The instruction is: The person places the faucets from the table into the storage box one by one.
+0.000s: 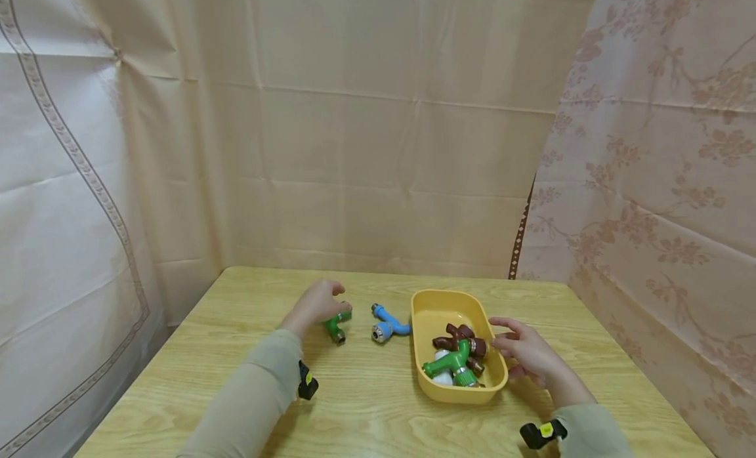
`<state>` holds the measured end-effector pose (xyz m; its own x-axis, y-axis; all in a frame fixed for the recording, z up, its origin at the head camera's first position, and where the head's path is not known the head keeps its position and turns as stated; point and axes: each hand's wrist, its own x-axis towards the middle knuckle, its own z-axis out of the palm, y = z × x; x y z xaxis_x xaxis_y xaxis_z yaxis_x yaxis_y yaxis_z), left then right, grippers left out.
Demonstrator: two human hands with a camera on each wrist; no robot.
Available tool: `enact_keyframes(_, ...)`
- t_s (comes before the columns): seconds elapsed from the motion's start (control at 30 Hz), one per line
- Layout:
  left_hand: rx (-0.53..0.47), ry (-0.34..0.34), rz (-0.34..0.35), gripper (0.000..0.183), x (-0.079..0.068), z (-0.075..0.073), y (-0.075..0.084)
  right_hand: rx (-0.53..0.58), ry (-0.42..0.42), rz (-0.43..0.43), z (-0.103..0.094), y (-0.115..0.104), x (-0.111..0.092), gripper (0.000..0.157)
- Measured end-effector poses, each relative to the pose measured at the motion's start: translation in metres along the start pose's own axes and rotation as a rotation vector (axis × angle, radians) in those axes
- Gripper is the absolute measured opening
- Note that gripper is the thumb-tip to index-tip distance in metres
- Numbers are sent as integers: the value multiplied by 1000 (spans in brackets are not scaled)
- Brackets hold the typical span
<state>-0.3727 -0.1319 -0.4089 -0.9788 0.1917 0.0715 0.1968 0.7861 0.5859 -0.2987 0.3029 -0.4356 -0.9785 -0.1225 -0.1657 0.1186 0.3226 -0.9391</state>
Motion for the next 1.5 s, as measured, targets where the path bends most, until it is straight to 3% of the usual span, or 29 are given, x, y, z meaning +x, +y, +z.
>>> enact_keyframes(0.27, 2, -5, 0, 52, 2, 5, -9, -5, -2, 0, 0, 0, 0, 55)
enact_keyframes(0.5, -6, -18, -42, 54, 7, 13, -16, 15, -10, -7, 0, 0, -1, 55)
enact_keyframes(0.7, -12, -15, -72, 48, 5, 15, -14, 41, -25, -21, -1, 0, 0, 55)
enact_keyframes(0.93, 8, -20, -56, 37, 8, 18, -12, 28, -22, -21, -1, 0, 1, 55)
enact_keyframes(1.5, 60, -22, -62, 36, 12, 25, -13, 25, -27, -27, -3, 1, 2, 55)
